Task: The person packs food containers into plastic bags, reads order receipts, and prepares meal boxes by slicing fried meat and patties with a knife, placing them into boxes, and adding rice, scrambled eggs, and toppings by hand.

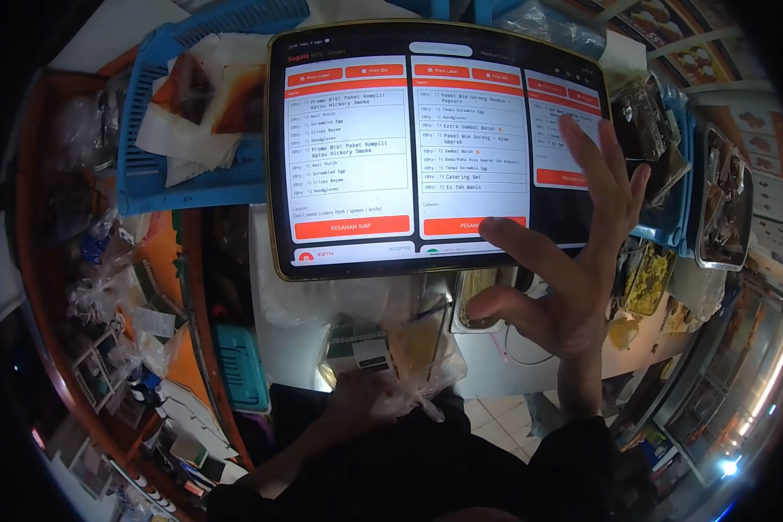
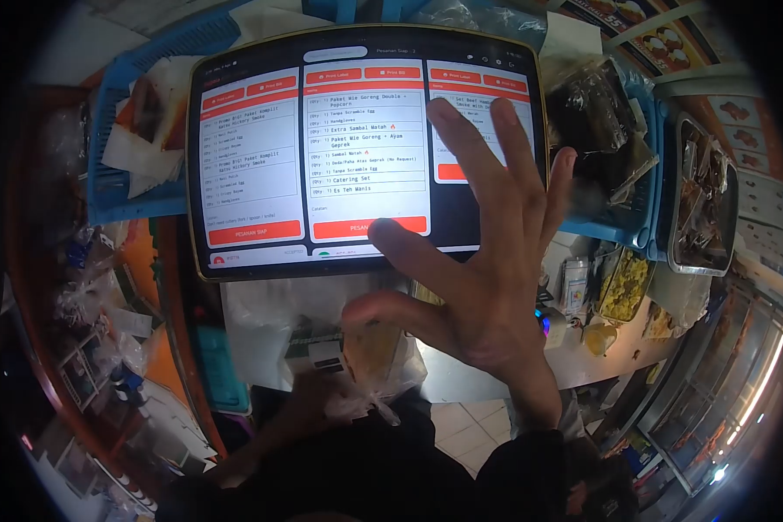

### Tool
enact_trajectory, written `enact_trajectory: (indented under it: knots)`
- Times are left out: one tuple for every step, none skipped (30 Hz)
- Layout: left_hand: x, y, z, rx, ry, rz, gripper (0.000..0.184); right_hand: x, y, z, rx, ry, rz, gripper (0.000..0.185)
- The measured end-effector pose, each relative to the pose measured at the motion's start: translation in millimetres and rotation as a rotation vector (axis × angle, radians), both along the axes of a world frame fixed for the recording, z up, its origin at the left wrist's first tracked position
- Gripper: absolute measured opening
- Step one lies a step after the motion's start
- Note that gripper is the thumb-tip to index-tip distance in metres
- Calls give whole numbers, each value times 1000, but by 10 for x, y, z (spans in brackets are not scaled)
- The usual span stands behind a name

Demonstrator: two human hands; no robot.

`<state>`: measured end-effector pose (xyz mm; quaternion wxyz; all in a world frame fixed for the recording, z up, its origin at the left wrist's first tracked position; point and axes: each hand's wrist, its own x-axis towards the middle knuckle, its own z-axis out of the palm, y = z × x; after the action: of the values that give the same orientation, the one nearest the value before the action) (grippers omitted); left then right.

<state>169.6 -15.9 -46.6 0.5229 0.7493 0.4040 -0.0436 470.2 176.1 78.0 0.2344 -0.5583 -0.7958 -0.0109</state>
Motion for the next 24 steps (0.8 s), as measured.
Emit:
enact_trajectory:
  knots:
    - [13, 15, 1, -19, 15, -5, 52, 2, 1, -7, 7, 12, 3, 70]
    - [20, 25, 1, -37, 30, -8, 52, 3, 10, -11, 13, 37, 1, 70]
    - [17, 12, -6, 6, 8, 11, 51, 3, 20, -15, 19, 61, -1, 70]
    - [12, -18, -19, 48, -16, 30, 50, 2, 37, -16, 23, 96, -9, 71]
    - [8, -48, -33, 90, -40, 48, 50, 1, 44, -6, 22, 112, -25, 72]
    - [9, -71, -54, 75, -43, 71, 49, 1, 52, 4, 22, 128, -42, 74]
    - [13, -89, -78, 61, -46, 93, 49, -2, 60, 26, 19, 126, -66, 76]
    - [17, -98, -94, 47, -49, 116, 48, 0, 65, 38, 16, 123, -90, 78]
    - [20, -100, -102, 22, -30, 102, 49, 6, 71, 36, 31, 126, -110, 80]
    - [22, -101, -108, -3, -11, 88, 49, 13, 79, 29, 46, 129, -130, 83]
    - [23, -94, -114, -26, 8, 75, 49, 19, 85, 21, 55, 133, -142, 84]
    - [27, -44, -82, -30, 26, 18, 49, 25, 88, 13, 64, 137, -154, 86]
    - [34, 41, -17, -35, 46, -36, 49, 37, 87, 2, 64, 141, -156, 88]
    - [34, 96, 23, -40, 70, -86, 49, 39, 96, -6, 61, 137, -153, 89]
    - [32, 112, 26, -51, 80, -93, 48, 42, 103, -13, 58, 132, -151, 90]
    - [33, 116, 33, -65, 89, -99, 48, 45, 111, -21, 55, 127, -148, 92]
    - [32, 125, 38, -78, 97, -107, 48, 41, 124, -31, 56, 120, -145, 92]
    - [30, 145, 44, -57, 74, -96, 47, 32, 128, -29, 47, 109, -151, 93]
    - [28, 167, 52, -36, 51, -87, 46, 23, 131, -27, 38, 98, -156, 94]
    - [32, 167, 50, -38, 55, -87, 45, 14, 136, -26, 29, 87, -161, 95]
    - [36, 168, 47, -41, 59, -87, 44, 15, 138, -29, 26, 82, -159, 96]
    - [62, 153, 25, -67, 90, -96, 42, 13, 142, -29, 25, 75, -158, 96]
    - [86, 143, 12, -93, 122, -106, 41, 11, 146, -30, 25, 69, -156, 97]
    - [101, 158, 27, -93, 132, -111, 39, 6, 155, -29, 25, 62, -155, 97]
